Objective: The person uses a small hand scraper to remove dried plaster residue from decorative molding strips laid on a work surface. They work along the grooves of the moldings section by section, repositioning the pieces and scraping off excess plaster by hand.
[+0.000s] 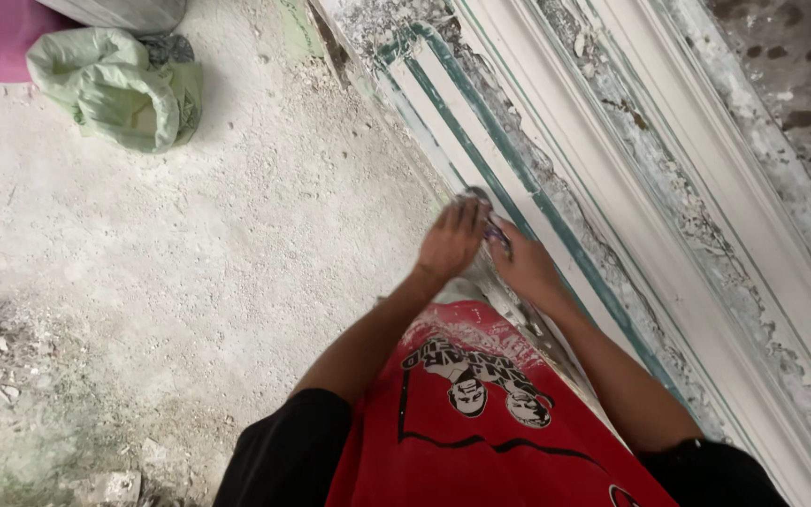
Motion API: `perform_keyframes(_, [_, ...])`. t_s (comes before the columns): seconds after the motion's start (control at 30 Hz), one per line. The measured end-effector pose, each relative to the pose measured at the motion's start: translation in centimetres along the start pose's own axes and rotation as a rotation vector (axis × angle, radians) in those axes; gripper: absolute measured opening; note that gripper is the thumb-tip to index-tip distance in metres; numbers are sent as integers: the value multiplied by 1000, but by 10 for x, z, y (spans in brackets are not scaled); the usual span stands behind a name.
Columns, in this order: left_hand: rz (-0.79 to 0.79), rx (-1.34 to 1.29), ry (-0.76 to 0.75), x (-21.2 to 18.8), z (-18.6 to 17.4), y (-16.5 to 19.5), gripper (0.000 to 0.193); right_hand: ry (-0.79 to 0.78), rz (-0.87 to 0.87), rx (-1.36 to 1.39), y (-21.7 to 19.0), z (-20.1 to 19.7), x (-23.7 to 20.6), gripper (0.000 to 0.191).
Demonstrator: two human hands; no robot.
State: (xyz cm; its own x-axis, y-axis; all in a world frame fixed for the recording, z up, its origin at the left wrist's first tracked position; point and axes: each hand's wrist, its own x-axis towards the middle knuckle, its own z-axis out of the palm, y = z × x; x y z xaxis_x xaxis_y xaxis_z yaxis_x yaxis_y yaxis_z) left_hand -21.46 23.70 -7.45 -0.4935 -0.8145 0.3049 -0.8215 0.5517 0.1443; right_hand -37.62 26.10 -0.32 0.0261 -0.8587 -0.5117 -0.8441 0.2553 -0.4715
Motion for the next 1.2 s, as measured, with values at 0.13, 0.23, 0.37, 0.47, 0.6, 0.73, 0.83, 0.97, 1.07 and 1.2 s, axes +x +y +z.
perform_keyframes(0.13, [-85,-77,-16,28,1,-74,40,-33,-116,110,-51,-7,68,50])
perform_keyframes(0.23, [-124,-49,24,44,0,-115,45,150,-367,119,-76,0,109,46])
perform_keyframes(0.37, [-46,-10,-61,34,7,-101,51,-1,-151,71,-66,0,90,51])
perform_keyframes(0.47, [146,-38,-237,8,9,-47,52,-39,-129,141,-27,-11,23,54])
perform_keyframes(0.6, [158,-196,-37,-12,12,-17,47,-51,-11,33,-8,-5,-4,57])
perform_keyframes(0.73, [151,-46,-26,5,21,-91,44,8,-159,38,-48,9,57,54])
perform_keyframes(0.83, [55,-87,-7,28,24,-166,49,72,-255,37,-89,13,110,57])
perform_keyframes(0.97, [23,56,45,37,18,-170,40,88,-286,84,-111,11,132,50])
perform_keyframes(1.07, [138,87,-84,25,16,-112,35,-23,-115,95,-90,-2,88,54])
perform_keyframes(1.2, [134,-17,-40,20,22,-93,41,-21,-82,48,-71,-12,49,54])
